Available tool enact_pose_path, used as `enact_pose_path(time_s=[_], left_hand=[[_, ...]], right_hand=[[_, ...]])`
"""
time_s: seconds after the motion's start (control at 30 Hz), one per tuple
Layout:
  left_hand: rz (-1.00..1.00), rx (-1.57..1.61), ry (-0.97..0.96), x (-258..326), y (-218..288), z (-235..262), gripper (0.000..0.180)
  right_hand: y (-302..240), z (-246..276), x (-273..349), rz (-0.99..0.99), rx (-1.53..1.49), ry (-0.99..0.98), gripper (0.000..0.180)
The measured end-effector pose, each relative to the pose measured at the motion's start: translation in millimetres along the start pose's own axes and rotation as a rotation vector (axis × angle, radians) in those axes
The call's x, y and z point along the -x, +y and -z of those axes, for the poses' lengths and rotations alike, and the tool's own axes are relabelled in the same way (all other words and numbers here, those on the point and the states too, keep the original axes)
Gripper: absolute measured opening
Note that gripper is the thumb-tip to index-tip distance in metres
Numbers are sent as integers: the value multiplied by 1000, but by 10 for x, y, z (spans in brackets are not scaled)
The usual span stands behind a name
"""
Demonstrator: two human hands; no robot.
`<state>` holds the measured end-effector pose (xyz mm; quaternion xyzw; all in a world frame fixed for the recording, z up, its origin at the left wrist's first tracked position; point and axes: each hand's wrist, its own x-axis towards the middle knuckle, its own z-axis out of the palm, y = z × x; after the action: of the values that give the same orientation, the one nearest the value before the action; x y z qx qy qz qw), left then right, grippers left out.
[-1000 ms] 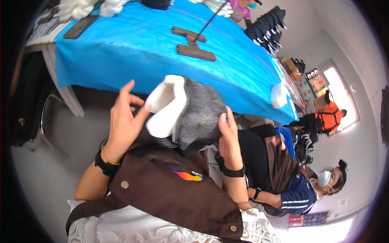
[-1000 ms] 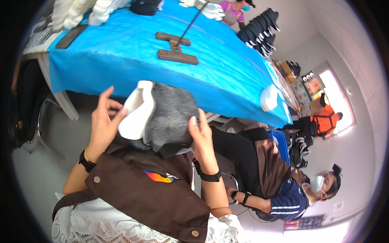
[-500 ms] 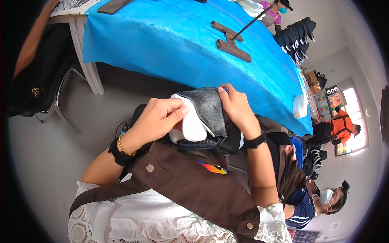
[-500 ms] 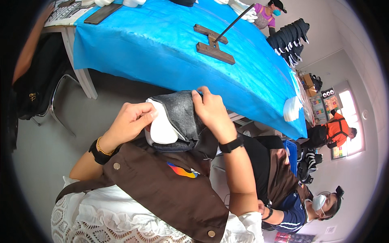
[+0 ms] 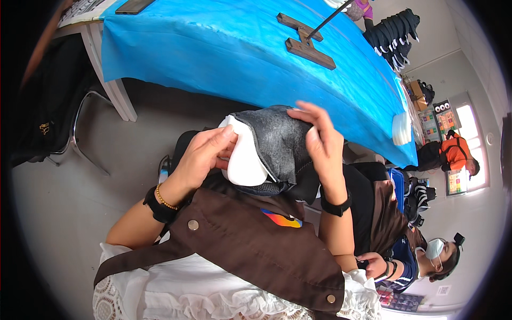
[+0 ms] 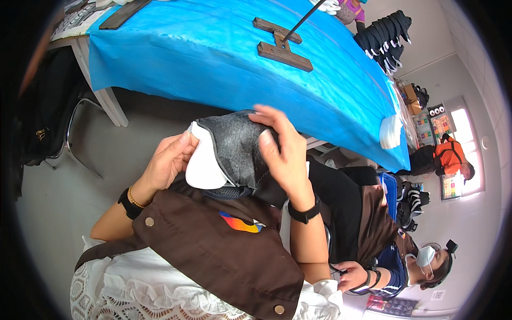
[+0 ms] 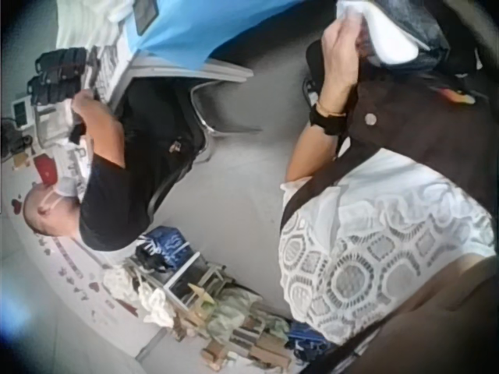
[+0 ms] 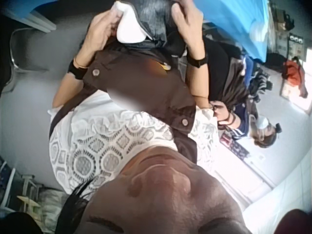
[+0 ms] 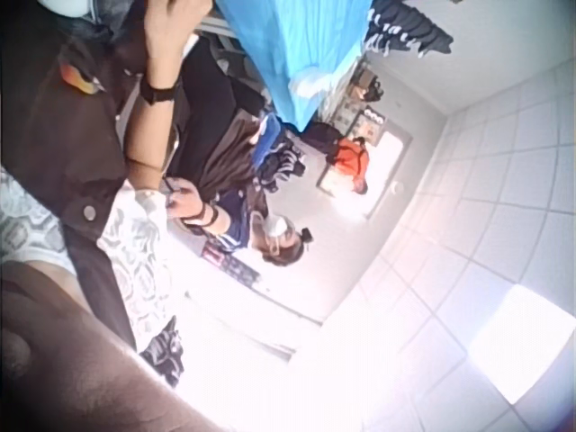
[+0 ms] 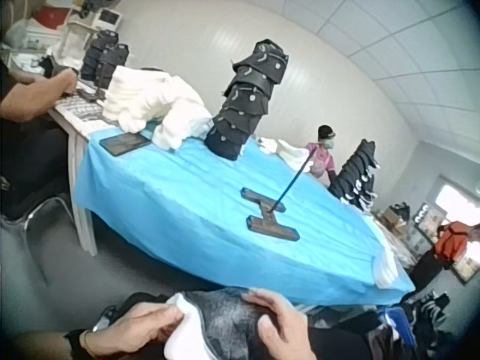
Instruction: Inspecting and handling various shoe upper and padding components.
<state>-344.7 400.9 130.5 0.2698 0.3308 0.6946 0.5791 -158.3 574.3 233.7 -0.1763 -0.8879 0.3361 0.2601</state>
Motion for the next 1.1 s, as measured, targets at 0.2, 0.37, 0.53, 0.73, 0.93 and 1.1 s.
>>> enact_pose_path(time_s=[0.2,0.37,0.53,0.73,0.93,1.1], left_hand=[[-69,-65,-52,-111,33,-165,46],[-269,-555,-19,-258,-77,-181,65],[-212,-908,25,-159,-7,-383,75],[-282,-894,-49,-133,-5,-454,62],[-435,-1232,-53,-209,-12,-411,51],[-460,-1125,79,-327,-121,-468,51]], right_hand=[[-295,-151,224,182,716,-190,78],[-326,-157,371,102,806,-144,97],[-444,-236,524,-25,899,-142,94],[-195,-421,707,319,904,93,60],[81,-204,525,346,618,83,64],[153,50,295,326,500,-82,65]])
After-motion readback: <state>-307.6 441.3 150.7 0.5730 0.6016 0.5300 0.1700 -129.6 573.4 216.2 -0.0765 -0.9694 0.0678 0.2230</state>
